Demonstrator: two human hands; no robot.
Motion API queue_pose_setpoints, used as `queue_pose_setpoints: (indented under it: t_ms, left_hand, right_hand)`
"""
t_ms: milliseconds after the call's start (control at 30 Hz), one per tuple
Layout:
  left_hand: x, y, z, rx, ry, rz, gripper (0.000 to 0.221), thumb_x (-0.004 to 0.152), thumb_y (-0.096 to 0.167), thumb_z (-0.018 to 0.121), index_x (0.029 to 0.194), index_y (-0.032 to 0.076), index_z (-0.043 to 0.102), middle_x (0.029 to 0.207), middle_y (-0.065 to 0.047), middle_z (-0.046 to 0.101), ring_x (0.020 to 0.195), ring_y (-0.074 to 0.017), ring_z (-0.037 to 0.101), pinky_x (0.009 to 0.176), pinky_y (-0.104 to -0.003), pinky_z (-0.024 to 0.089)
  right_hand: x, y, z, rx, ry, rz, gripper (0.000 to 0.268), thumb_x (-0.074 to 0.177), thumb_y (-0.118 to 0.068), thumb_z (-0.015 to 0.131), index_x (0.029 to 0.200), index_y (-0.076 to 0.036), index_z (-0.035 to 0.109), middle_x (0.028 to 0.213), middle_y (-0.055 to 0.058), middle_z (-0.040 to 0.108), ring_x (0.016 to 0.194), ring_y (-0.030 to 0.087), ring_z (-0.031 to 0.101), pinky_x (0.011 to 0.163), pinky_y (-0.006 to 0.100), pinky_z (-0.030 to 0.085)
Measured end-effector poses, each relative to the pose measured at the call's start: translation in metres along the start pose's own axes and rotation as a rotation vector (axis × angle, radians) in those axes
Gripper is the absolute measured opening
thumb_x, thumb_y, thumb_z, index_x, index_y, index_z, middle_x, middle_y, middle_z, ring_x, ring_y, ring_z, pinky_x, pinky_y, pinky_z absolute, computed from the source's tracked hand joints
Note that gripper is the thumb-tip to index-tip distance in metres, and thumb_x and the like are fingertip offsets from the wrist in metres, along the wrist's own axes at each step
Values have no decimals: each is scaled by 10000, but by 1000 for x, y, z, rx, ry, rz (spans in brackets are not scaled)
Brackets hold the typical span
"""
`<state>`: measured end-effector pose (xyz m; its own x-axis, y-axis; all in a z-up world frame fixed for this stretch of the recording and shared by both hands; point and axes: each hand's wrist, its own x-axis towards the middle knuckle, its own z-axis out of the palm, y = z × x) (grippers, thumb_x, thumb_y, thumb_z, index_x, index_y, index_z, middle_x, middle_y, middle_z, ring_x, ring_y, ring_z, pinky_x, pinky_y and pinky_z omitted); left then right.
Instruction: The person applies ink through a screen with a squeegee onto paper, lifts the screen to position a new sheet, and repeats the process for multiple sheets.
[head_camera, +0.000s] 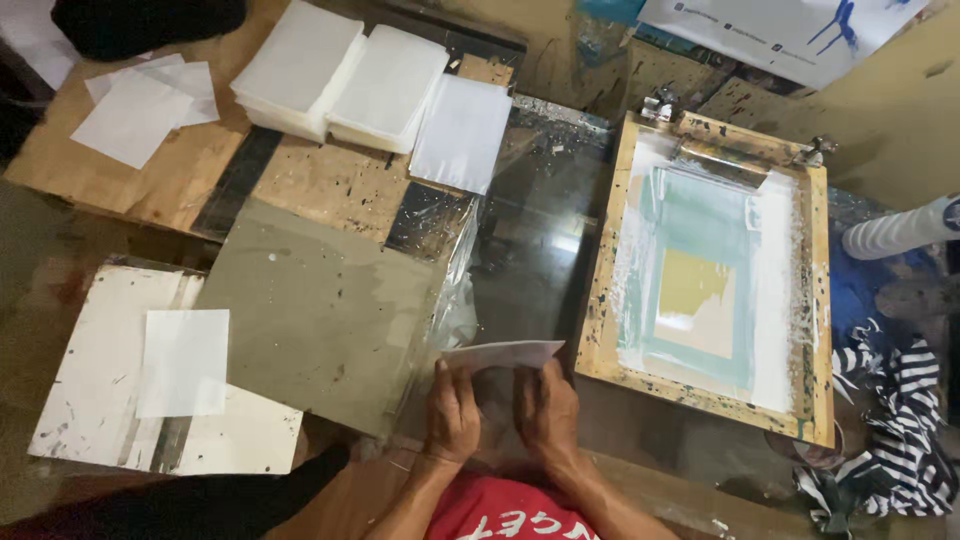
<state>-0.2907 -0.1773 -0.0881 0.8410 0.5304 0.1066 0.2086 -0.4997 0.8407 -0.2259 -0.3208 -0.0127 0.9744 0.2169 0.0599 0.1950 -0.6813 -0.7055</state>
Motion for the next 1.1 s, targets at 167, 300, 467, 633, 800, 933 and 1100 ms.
queue_pose_setpoints:
  t_ms: [167, 300, 467, 633, 800, 933, 1100]
  left_hand:
    - [3, 11, -20, -41, -70, -29, 333, 1085, 246, 472, 1244, -41, 530, 1172, -264, 597, 1041, -412, 607, 927, -449, 477]
    - [-2, 33, -45, -122, -213, -323, 560, 1055, 379, 455, 1383, -70, 527, 1270, -282, 689, 1205, -412, 640, 1013, -451, 470]
    - [-32, 21, -53, -19, -303, -537, 641, 1010, 457, 504, 1521, 70, 482, 1509, -200, 569, 1413, -326, 533, 1173, -423, 393]
    - [-38, 44, -65, 9, -268, -447, 406, 1016, 370, 474, 1253, 90, 647, 1161, -156, 767, 1089, -356, 693, 935, -440, 492]
    - [-85, -4, -45, 101, -193, -497, 627, 1003, 417, 542, 1487, 18, 519, 1443, -229, 623, 1320, -360, 600, 1105, -447, 437]
    - [-67, 64, -64, 6, -211, -603, 318, 1008, 343, 486, 1143, 111, 657, 1033, -120, 823, 947, -353, 747, 815, -453, 499]
    - [-116, -11, -31, 123, -176, -583, 642, 1000, 413, 516, 1494, 2, 502, 1515, -251, 548, 1412, -395, 510, 1164, -467, 382]
  right_hand:
    - [2, -34, -34, 175, -138, 139, 121, 980, -162, 554, 1001, -125, 667, 919, 85, 707, 818, 269, 655, 753, 405, 483]
    - [-9, -37, -55, 143, -349, 272, 162, 972, -241, 580, 1017, -150, 706, 895, 26, 764, 806, 175, 653, 760, 337, 486]
    - [-23, -16, -59, 158, -547, 411, 120, 963, -243, 617, 891, -173, 684, 767, -68, 657, 761, 86, 544, 726, 323, 469]
    - [-29, -10, -75, 210, -661, 460, 153, 954, -292, 629, 996, -194, 738, 844, -79, 715, 809, 60, 581, 763, 308, 493]
    - [-34, 1, -139, 6, -378, 246, 248, 926, -367, 669, 1126, -246, 749, 1040, -49, 814, 572, 168, 613, 689, 317, 523]
    - [-36, 34, -198, -190, -25, -121, 289, 892, -145, 692, 1177, -156, 742, 1134, 11, 749, 1044, 228, 654, 965, 339, 496]
    - [-29, 103, -225, -791, 273, -288, 567, 844, -375, 779, 1390, -285, 657, 1444, 68, 588, 1444, 314, 525, 1167, 523, 374]
